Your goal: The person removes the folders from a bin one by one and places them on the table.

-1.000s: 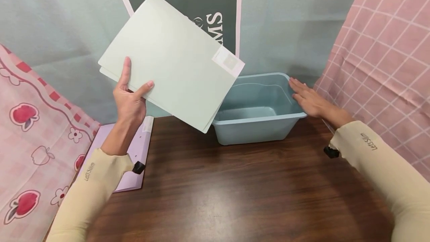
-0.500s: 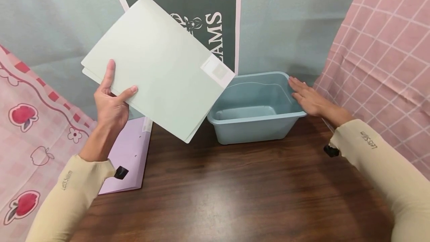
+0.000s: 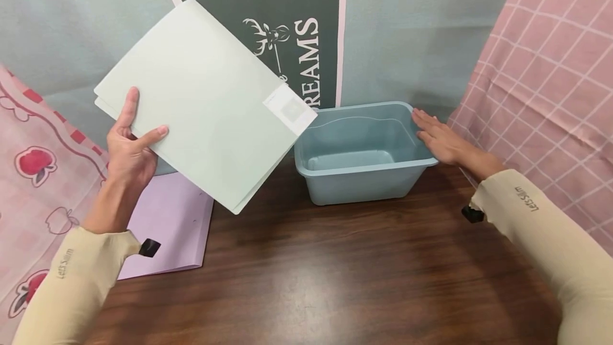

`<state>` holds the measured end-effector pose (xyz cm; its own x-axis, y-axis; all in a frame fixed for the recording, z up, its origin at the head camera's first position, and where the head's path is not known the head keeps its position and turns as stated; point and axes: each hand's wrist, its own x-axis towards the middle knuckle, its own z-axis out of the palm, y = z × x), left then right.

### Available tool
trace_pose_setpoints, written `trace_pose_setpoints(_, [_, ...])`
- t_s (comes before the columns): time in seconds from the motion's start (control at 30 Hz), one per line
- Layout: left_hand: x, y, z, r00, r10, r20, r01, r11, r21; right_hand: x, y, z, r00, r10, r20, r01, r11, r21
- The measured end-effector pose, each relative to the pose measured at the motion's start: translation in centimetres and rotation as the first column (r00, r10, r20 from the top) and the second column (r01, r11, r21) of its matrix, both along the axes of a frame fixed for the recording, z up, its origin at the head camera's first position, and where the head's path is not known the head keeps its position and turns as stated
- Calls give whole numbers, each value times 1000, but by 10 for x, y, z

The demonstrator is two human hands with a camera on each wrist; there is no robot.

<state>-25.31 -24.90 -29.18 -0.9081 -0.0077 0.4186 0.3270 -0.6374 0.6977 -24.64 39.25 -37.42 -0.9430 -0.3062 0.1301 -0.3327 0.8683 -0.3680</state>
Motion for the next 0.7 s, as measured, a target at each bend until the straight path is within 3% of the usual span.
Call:
trace_pose_setpoints(0.23, [-1,-27,-2,994,-108,32,108,994,-9,0,0,0,1000,-4,3,4,1000,-1])
trace_pose_setpoints(0.7, [-4,-69,-10,973,-222,65,223,975,-3,-1,-1,1,1000,2,5,-2,1000,20])
